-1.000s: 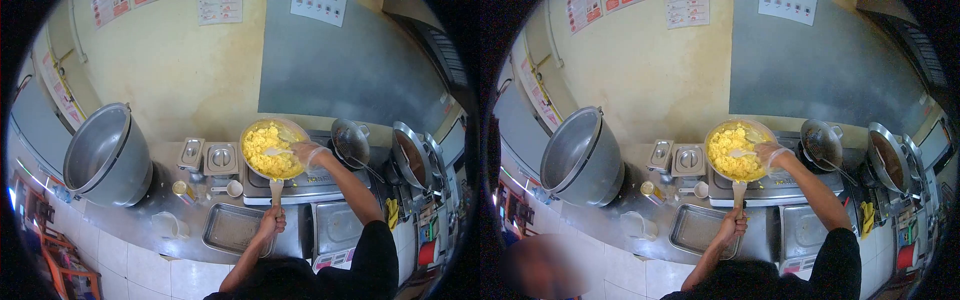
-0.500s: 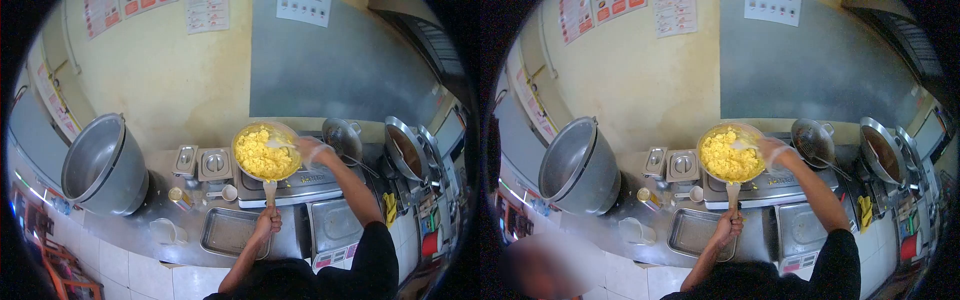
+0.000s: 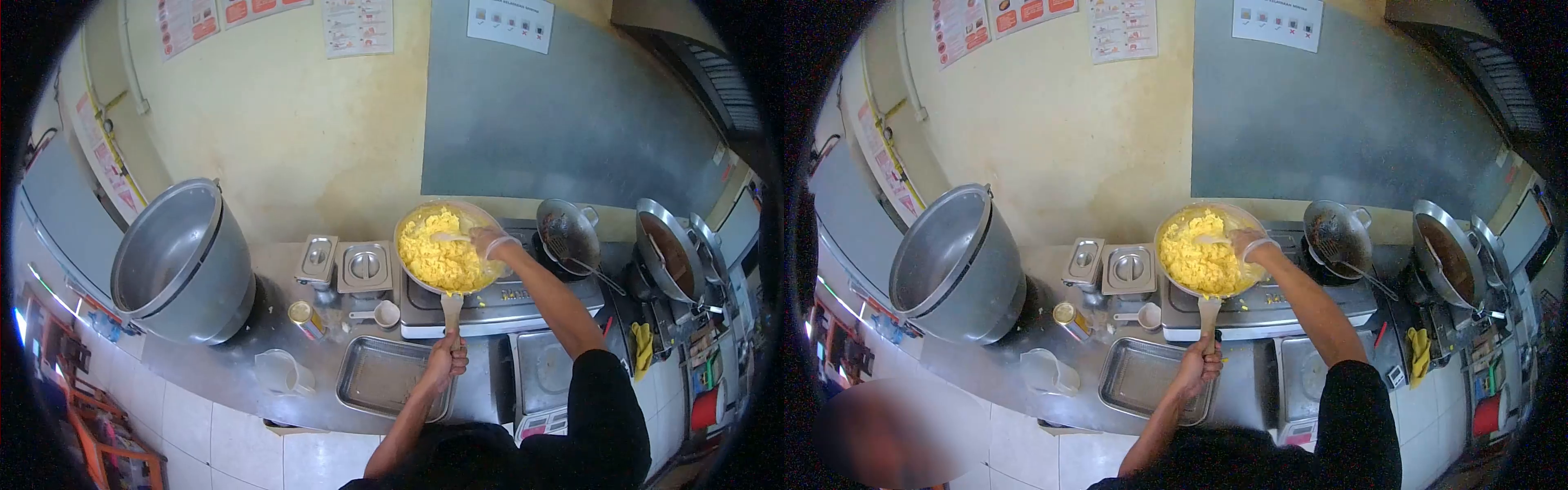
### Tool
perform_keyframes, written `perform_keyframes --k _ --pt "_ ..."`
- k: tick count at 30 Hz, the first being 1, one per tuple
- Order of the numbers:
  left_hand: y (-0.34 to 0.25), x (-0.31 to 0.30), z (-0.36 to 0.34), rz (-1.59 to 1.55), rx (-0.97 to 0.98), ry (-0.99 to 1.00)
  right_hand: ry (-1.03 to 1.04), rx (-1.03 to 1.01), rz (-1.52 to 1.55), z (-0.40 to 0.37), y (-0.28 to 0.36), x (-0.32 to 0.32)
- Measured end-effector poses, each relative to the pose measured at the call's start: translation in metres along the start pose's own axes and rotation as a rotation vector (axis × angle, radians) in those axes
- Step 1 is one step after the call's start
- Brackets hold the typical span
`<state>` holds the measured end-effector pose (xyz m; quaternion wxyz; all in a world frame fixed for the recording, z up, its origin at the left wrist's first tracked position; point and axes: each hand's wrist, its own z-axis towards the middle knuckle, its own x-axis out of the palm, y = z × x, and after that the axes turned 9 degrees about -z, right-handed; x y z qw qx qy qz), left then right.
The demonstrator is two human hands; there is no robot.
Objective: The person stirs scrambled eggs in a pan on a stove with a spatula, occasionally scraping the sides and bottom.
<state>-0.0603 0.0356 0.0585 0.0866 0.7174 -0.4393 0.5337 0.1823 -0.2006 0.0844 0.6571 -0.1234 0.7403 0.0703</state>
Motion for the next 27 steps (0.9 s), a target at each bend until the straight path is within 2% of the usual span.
perform_keyframes --k 1,4,5,7,8,9,11,12,13,15,18,20,22,25,27 --pt "0.0 0.0 -0.001 0.002 -0.005 0.004 -0.025 0.033 -0.008 0.004 -0.007 0.008" --pt "-0.004 0.001 0.005 0.016 -0.003 0.022 -0.02 -0.063 0.006 -0.038 0.021 -0.014" --pt "-0.002 -0.002 0.005 0.02 -0.002 0.02 0.082 -0.013 0.085 -0.035 0.01 -0.016" --pt "0.0 -0.003 0.003 0.018 -0.004 0.011 0.052 -0.013 -0.026 -0.047 0.006 -0.003" --pt "-0.004 -0.003 0.003 0.024 -0.009 0.01 0.029 -0.019 -0.086 -0.057 0.014 -0.015" --pt "-0.005 -0.003 0.004 0.024 -0.014 0.011 0.067 0.028 0.046 -0.08 0.036 -0.044" --pt "0.001 -0.007 0.002 0.014 -0.033 0.011 0.018 0.003 -0.045 -0.069 -0.001 -0.006" --pt "0.003 -0.011 0.005 0.009 -0.034 0.017 -0.012 -0.012 -0.091 -0.067 -0.002 -0.009" --pt "0.0 -0.011 0.008 0.005 -0.027 0.027 0.051 0.005 -0.062 -0.068 -0.004 -0.012" --pt "-0.004 -0.007 0.006 0.008 -0.017 0.024 0.189 0.041 -0.006 -0.098 0.029 -0.063" --pt "-0.005 -0.004 0.002 -0.005 -0.033 0.011 0.11 0.104 -0.056 -0.091 0.021 -0.073" --pt "-0.004 -0.001 0.0 -0.011 -0.042 -0.002 -0.077 -0.051 -0.027 -0.068 0.023 -0.043" --pt "-0.005 0.003 -0.001 0.0 -0.039 -0.022 -0.104 -0.03 0.063 -0.056 0.058 -0.049" --pt "-0.004 -0.004 0.001 0.002 -0.046 -0.002 0.004 -0.028 0.053 -0.046 0.101 -0.046" --pt "-0.004 -0.005 0.002 0.014 -0.023 -0.009 -0.083 -0.012 0.023 -0.025 0.077 -0.032"
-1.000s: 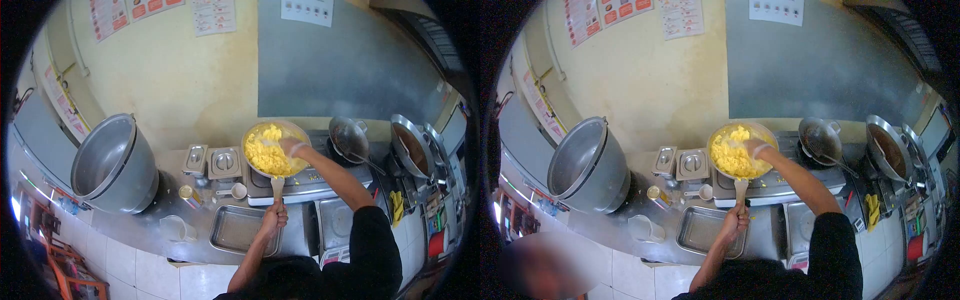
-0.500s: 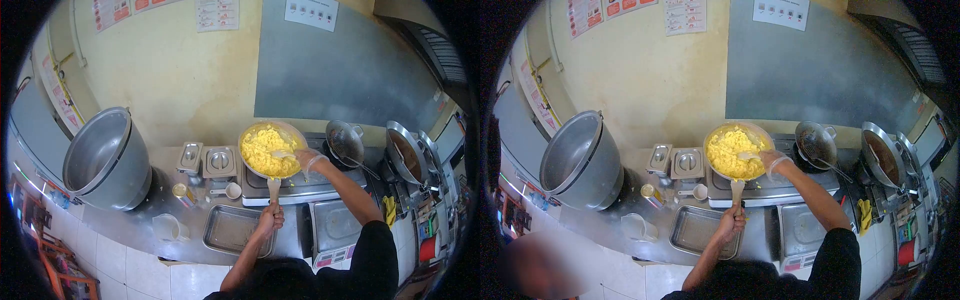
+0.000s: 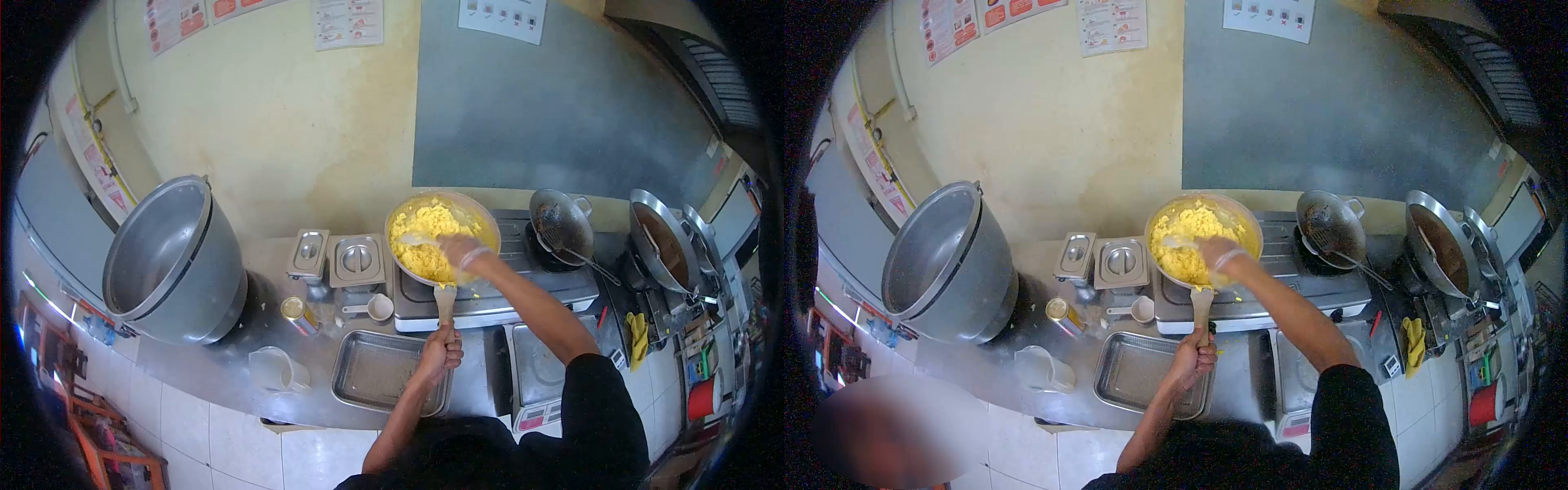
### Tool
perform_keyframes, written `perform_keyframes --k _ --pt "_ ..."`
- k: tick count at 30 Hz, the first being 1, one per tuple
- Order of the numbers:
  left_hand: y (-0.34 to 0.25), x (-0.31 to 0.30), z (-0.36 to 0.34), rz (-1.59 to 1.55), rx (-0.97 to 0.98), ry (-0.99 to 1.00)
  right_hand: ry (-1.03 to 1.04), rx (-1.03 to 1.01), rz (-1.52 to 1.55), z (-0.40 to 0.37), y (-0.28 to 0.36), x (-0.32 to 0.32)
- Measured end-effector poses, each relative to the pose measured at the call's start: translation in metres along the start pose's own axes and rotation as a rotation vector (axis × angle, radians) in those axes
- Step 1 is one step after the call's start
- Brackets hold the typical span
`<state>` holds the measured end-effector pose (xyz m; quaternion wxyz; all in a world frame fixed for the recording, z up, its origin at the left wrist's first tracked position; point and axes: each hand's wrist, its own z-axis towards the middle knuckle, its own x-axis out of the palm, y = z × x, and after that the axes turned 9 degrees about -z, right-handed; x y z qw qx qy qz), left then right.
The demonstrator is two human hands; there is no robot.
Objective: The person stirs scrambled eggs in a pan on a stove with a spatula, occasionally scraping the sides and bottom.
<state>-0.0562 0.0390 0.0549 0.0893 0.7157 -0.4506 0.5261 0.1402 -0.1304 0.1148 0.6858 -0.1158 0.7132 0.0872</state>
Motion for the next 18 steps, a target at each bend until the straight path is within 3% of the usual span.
perform_keyframes --k 2,5,9,10,13,18 --pt "0.004 0.002 0.001 -0.01 0.003 0.01 -0.021 0.067 -0.084 0.012 -0.024 0.02" --pt "-0.001 0.003 0.003 -0.01 0.002 0.028 0.024 -0.095 -0.064 -0.003 -0.016 0.028" --pt "0.002 -0.003 -0.001 -0.012 -0.006 0.023 0.008 0.049 -0.099 -0.015 -0.027 0.021" --pt "-0.002 -0.002 -0.004 -0.006 -0.003 0.033 0.116 -0.011 -0.063 -0.024 -0.024 0.022" --pt "0.006 -0.004 -0.002 0.0 0.0 0.041 -0.012 0.004 -0.054 -0.027 -0.059 0.033" --pt "-0.002 -0.001 -0.001 0.004 -0.016 0.024 0.127 -0.049 -0.025 -0.046 -0.048 -0.022"
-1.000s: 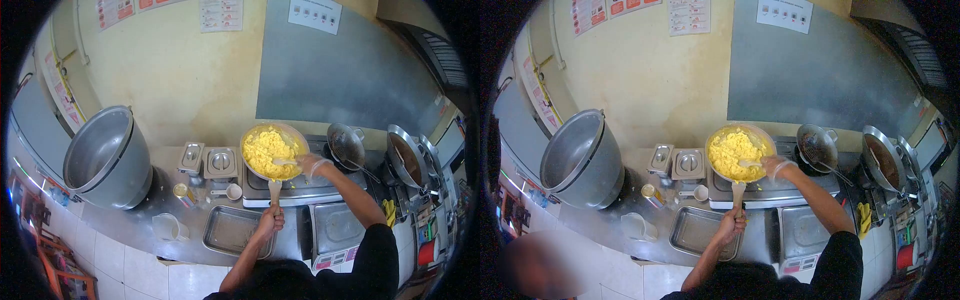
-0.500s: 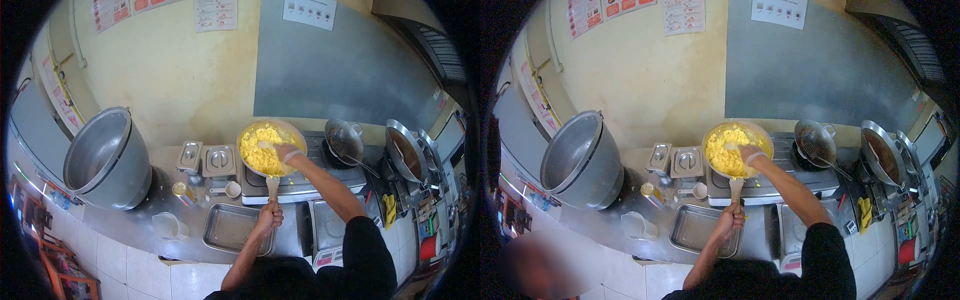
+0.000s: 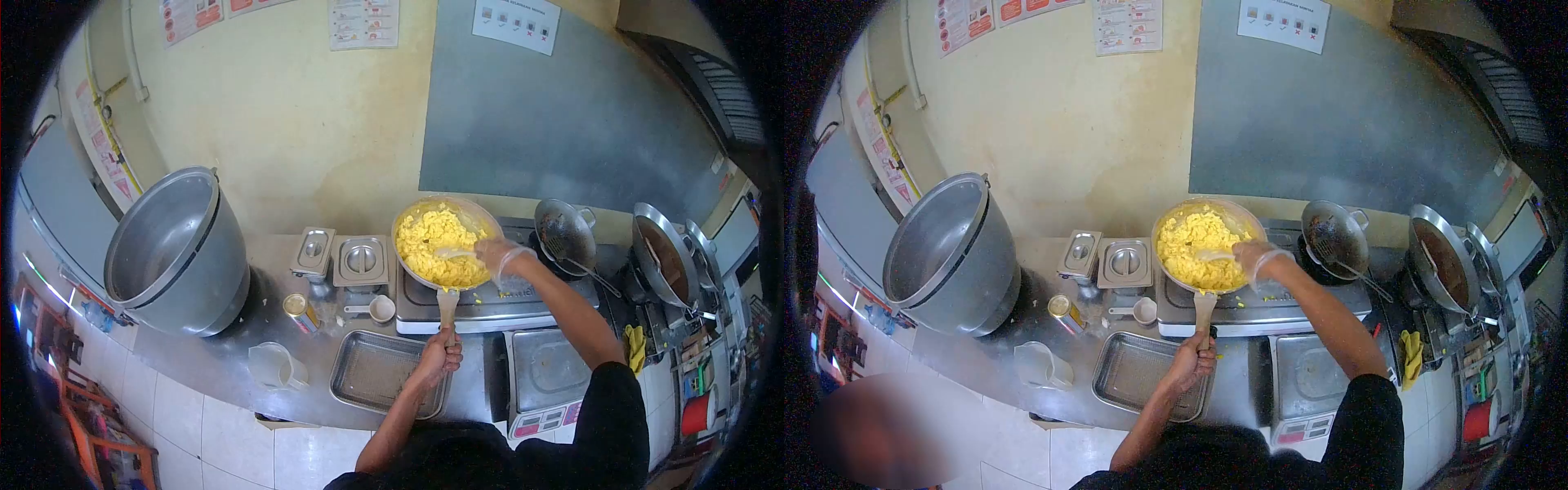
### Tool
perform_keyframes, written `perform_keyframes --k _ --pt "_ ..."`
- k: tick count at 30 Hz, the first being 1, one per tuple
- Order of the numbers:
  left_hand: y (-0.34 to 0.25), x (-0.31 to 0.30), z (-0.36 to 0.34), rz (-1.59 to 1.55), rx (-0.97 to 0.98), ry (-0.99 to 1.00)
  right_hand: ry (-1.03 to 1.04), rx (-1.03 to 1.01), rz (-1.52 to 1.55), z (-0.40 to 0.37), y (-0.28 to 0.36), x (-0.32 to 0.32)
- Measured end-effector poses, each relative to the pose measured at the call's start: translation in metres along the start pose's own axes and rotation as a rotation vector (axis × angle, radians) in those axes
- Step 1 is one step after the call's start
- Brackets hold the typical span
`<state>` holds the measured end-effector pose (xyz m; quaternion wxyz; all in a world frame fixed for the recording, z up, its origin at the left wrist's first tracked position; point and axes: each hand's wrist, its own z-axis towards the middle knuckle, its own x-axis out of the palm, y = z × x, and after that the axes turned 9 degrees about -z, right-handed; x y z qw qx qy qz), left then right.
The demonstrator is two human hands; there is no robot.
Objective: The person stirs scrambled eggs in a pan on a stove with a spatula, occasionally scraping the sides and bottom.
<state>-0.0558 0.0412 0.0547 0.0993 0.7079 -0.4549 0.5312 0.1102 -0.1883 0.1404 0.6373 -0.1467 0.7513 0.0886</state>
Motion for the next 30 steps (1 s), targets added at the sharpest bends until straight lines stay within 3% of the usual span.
perform_keyframes --k 2,4,6,8,12,16,19,23,26,30 --pt "-0.002 0.001 -0.002 -0.007 -0.016 -0.007 -0.013 0.08 0.072 0.029 -0.03 0.008" --pt "-0.005 0.005 -0.006 0.017 -0.02 -0.013 -0.208 -0.083 0.009 0.068 -0.048 0.035" --pt "-0.006 0.007 -0.005 0.036 -0.024 -0.012 -0.202 -0.052 0.137 0.079 -0.041 0.028" --pt "-0.007 0.002 -0.005 0.052 -0.026 -0.011 0.013 0.166 0.464 0.094 -0.008 0.018" --pt "-0.016 0.002 -0.008 0.068 -0.079 -0.009 0.205 0.134 0.538 0.084 0.039 0.0" --pt "-0.022 0.005 -0.005 0.126 -0.06 -0.005 0.109 -0.188 0.266 0.047 0.042 -0.003" --pt "-0.021 0.001 -0.005 0.107 -0.066 -0.043 0.08 -0.451 -0.261 0.041 0.017 0.002" --pt "-0.019 -0.002 -0.007 0.068 -0.069 -0.013 0.096 -0.119 -0.263 -0.001 0.038 -0.08" --pt "-0.02 0.002 -0.009 0.047 -0.062 -0.03 0.0 -0.022 -0.254 -0.013 0.033 -0.094" --pt "-0.02 0.002 -0.009 0.049 -0.049 -0.028 -0.03 -0.082 -0.19 -0.035 0.057 -0.081"
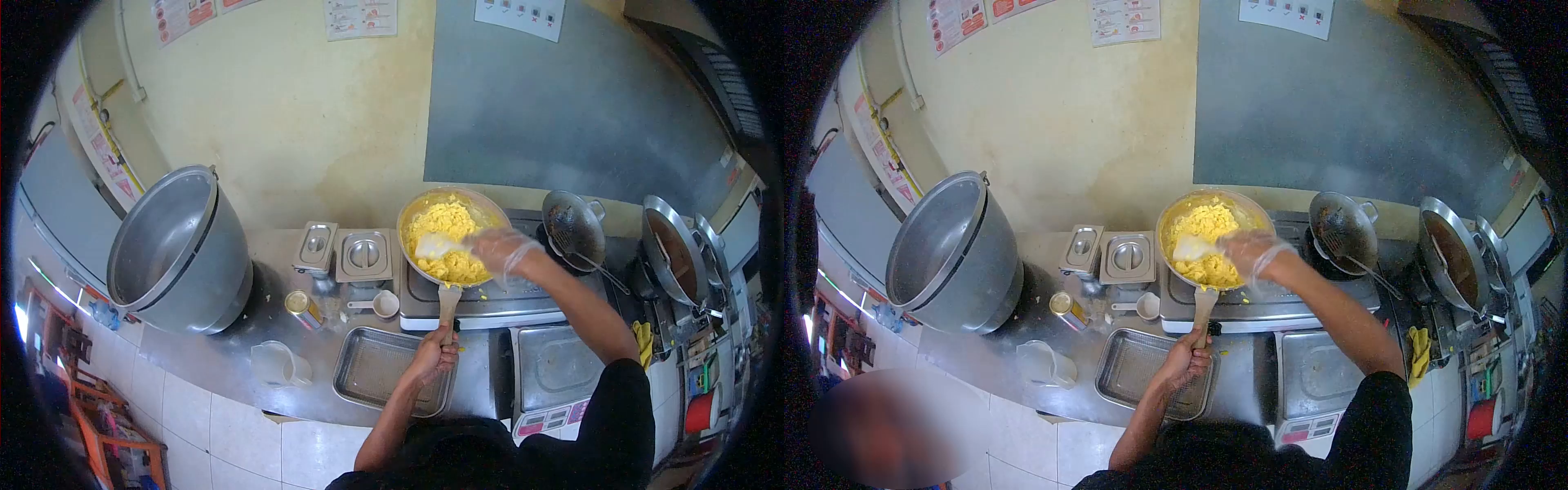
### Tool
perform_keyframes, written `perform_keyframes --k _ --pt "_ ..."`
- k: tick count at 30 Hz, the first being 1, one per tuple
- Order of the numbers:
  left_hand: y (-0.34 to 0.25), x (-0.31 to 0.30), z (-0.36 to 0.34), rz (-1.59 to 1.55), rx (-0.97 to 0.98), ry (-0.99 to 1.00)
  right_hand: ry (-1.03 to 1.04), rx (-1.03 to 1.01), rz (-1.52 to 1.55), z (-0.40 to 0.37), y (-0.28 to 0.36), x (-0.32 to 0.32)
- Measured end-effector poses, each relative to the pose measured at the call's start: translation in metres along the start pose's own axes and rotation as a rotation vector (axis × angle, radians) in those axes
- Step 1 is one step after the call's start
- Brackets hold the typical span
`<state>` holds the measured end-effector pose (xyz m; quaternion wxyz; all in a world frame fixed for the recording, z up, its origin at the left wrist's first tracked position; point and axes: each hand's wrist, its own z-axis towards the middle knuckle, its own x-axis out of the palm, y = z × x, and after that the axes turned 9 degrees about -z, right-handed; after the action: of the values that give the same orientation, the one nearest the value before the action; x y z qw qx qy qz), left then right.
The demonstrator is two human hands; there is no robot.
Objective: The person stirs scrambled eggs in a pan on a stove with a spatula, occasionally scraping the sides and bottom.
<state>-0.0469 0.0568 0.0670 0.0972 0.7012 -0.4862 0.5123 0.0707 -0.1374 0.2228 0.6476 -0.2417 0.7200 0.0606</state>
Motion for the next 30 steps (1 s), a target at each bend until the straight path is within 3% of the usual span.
perform_keyframes --k 2,6,12,16,19,25,30 --pt "0.0 -0.001 0.002 0.001 -0.007 -0.001 0.05 -0.058 0.007 0.003 0.007 0.028" --pt "0.001 0.002 0.0 -0.003 0.0 -0.032 -0.131 -0.039 -0.067 0.051 -0.038 0.11" --pt "0.005 -0.006 0.004 -0.021 0.025 0.032 -0.252 0.024 -0.062 0.077 -0.075 0.111" --pt "0.004 -0.005 0.003 -0.026 0.045 0.012 -0.122 0.059 0.098 0.063 -0.08 0.116" --pt "0.011 -0.008 0.007 -0.035 0.03 0.019 0.082 0.237 0.289 0.034 -0.072 0.096" --pt "0.004 0.001 0.002 0.003 0.043 0.005 0.08 0.274 0.304 -0.007 -0.078 0.089" --pt "0.013 0.0 0.024 -0.012 0.051 0.024 0.023 0.308 0.314 -0.047 -0.067 0.03"
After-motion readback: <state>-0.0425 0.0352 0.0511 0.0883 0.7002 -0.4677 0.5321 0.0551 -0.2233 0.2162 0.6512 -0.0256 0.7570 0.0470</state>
